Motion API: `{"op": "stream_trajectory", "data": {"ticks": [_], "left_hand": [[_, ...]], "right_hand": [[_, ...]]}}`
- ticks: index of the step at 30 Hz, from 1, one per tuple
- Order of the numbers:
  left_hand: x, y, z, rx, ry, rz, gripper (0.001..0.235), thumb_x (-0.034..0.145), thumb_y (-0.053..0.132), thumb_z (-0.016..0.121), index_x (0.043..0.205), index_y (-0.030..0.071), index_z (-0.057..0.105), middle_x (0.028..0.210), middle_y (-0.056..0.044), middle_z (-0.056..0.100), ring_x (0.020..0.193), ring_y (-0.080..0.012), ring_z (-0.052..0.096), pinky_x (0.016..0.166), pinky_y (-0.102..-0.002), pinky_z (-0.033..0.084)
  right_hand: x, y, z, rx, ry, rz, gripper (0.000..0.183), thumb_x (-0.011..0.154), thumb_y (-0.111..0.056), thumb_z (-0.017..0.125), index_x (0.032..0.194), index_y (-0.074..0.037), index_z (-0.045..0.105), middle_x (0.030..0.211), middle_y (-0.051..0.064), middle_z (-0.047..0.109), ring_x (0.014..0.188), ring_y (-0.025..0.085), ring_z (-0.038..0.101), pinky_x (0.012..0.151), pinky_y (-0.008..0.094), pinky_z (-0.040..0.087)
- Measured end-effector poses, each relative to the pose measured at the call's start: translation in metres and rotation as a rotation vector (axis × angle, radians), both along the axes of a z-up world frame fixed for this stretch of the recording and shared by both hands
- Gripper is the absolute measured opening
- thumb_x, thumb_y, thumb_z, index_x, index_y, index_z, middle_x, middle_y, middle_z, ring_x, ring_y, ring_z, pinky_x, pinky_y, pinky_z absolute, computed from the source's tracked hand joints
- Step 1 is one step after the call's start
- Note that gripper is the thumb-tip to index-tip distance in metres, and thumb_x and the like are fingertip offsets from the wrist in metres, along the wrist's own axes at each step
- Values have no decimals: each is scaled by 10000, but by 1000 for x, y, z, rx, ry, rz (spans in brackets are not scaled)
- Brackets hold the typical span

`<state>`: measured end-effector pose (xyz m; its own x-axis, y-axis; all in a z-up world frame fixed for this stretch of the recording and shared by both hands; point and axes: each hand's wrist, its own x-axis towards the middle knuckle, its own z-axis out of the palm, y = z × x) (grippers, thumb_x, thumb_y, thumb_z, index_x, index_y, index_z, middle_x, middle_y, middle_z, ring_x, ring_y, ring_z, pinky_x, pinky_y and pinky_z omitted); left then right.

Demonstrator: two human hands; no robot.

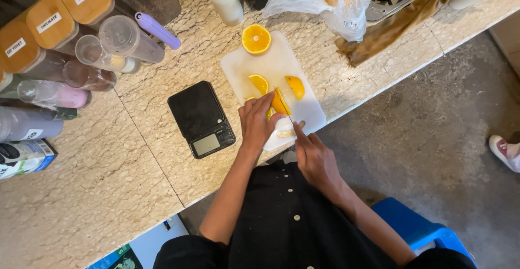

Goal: The person weighs an orange on a digital scale, slices it into wedges on a cutting board, and then places the slices into a plastic bag.

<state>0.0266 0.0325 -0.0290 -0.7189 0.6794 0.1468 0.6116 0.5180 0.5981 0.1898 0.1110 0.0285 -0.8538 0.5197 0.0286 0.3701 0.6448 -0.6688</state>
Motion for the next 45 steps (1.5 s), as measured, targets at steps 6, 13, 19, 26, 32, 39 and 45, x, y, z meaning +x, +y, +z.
{"op": "stream_trajectory", "data": {"ticks": [6, 13, 19, 26, 32, 39, 45], "left_hand": [[-3, 0, -3, 8, 41, -2, 626, 690, 333, 810, 1244, 161, 577, 1165, -3, 630, 1038, -210, 542, 858, -362, 373], [-6, -3, 4, -51, 1, -52, 599, 701, 271, 809, 1243, 170, 575, 1175, 14, 620, 1067, -200, 529, 873, -369, 369], [-10, -4, 12, -61, -37, -72, 558, 729, 236, 786, 1239, 149, 578, 1171, -11, 618, 1067, -220, 530, 872, -378, 373], [-16, -4, 24, -94, -16, -121, 534, 759, 313, 768, 1235, 161, 581, 1174, -17, 613, 1069, -220, 536, 867, -369, 390], [-17, -6, 24, -81, -14, -125, 520, 760, 328, 760, 1213, 138, 592, 1165, -30, 614, 1054, -231, 542, 844, -377, 399], [-15, -6, 11, -47, -25, -105, 553, 692, 318, 780, 1187, 143, 606, 1149, 4, 617, 1050, -231, 533, 840, -376, 380], [-15, -6, 9, -49, -29, -99, 569, 681, 338, 779, 1196, 176, 601, 1165, 42, 607, 1050, -211, 516, 845, -366, 353]], "right_hand": [[-5, -3, 7, 46, -55, 32, 446, 943, -200, 369, 1366, -103, 472, 725, 122, 580, 554, 315, 588, 420, 378, 449], [-6, -4, 14, 54, -144, 36, 455, 937, -198, 381, 1379, -124, 459, 742, 135, 582, 566, 345, 589, 427, 404, 450], [-17, -3, 35, 43, -252, 57, 439, 940, -168, 387, 1366, -95, 467, 783, 151, 624, 585, 325, 628, 450, 350, 478], [-26, 2, 59, 123, -536, 51, 451, 952, -299, 350, 1389, -240, 440, 870, 127, 649, 643, 341, 657, 508, 420, 496], [-34, 7, 94, 114, -729, 106, 453, 943, -287, 326, 1379, -240, 440, 827, 153, 661, 708, 354, 679, 585, 448, 543], [-46, 3, 92, 145, -764, 118, 469, 929, -237, 324, 1383, -193, 432, 812, 165, 668, 684, 330, 691, 546, 434, 557], [-57, -3, 74, 169, -707, 103, 482, 932, -183, 310, 1403, -141, 403, 859, 185, 657, 671, 311, 685, 550, 411, 564]]}}
